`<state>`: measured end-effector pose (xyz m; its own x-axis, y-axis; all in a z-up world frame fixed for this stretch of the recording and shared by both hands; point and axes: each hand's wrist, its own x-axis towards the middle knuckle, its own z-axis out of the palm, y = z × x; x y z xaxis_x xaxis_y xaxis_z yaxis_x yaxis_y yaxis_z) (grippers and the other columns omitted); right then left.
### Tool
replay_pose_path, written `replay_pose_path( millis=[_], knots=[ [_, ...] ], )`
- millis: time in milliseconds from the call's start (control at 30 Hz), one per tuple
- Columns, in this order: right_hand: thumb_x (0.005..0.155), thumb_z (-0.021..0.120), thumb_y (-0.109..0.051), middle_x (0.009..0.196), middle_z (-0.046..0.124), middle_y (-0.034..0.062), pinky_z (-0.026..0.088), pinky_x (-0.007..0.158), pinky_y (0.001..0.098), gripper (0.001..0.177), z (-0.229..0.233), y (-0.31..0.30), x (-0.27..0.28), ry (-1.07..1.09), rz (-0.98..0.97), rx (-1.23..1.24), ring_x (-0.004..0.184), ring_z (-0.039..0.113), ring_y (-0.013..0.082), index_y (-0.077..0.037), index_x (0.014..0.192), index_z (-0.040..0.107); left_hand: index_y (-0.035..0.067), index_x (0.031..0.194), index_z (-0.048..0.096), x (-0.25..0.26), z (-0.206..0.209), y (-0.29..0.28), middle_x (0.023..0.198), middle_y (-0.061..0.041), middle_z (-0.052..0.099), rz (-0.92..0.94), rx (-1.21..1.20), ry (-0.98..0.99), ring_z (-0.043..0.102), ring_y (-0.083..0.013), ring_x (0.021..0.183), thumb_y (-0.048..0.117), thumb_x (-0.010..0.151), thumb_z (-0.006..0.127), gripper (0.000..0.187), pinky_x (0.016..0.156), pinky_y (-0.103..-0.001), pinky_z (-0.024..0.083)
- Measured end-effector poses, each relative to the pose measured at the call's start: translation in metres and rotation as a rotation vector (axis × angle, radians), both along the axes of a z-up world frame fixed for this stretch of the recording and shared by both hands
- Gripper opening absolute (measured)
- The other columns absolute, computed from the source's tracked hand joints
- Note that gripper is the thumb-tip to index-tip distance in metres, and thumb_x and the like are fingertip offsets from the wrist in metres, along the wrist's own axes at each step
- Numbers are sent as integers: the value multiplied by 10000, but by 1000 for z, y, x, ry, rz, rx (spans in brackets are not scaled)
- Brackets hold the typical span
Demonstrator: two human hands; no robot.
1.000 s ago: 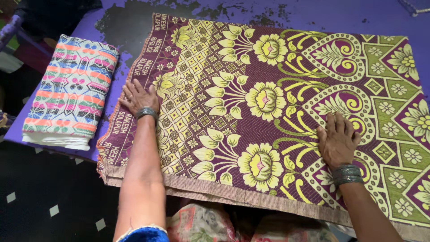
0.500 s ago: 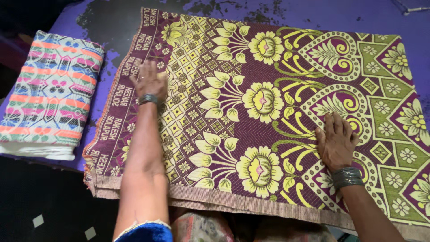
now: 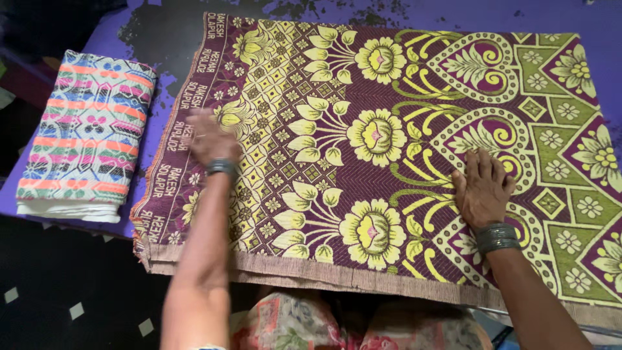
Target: The person unfolds and then re-folds a large patterned cloth on a table, smoothing the fabric with their hands after each fold.
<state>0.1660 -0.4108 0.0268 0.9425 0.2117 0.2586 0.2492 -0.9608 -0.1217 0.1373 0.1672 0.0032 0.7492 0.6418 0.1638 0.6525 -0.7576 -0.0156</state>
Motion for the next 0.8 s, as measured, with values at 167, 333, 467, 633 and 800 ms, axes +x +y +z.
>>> replay_pose_path(
  millis=[167, 333, 467, 633, 800],
  knots=[
    [1052, 371, -451, 1644, 351, 151, 230, 1102, 684, 600, 1, 1, 2, 1, 9, 14, 1468, 307, 386, -109, 1542, 428, 82, 1623, 108, 42, 12, -150, 1703, -137, 61, -368, -170, 58, 71, -277, 1572, 570, 1037, 307, 788, 1223, -600, 95],
    [1054, 357, -470, 1651, 326, 152, 207, 1113, 685, 619, 2, 2, 1, 13, -3, 31, 1474, 282, 386, -124, 1563, 416, 98, 1621, 67, 15, 47, -246, 1715, -116, -9, -662, -231, 222, 54, -232, 1570, 569, 1023, 269, 788, 1237, -563, 73],
    [1046, 353, -470, 1654, 314, 151, 208, 1117, 681, 628, 2, 2, 5, 54, -24, 16, 1482, 270, 389, -125, 1569, 398, 105, 1614, 68, -43, 52, -265, 1714, -85, -14, -806, -251, 254, 37, -211, 1579, 573, 1050, 244, 753, 1254, -545, 59],
    [1056, 354, -484, 1660, 311, 134, 207, 1142, 675, 634, 0, 0, 0, 67, -46, 29, 1492, 270, 379, -135, 1585, 377, 168, 1644, 17, -100, 41, -210, 1720, -59, -95, -599, -315, 239, -51, -189, 1587, 573, 1029, 285, 783, 1252, -519, -55],
    [1026, 381, -470, 1670, 294, 110, 172, 1152, 686, 634, 0, 1, 4, 83, -61, 21, 1497, 244, 352, -156, 1576, 365, 173, 1633, -22, -125, 19, -169, 1705, -51, -142, -403, -271, 161, -81, -212, 1566, 605, 1021, 217, 786, 1242, -521, -57]
  ],
)
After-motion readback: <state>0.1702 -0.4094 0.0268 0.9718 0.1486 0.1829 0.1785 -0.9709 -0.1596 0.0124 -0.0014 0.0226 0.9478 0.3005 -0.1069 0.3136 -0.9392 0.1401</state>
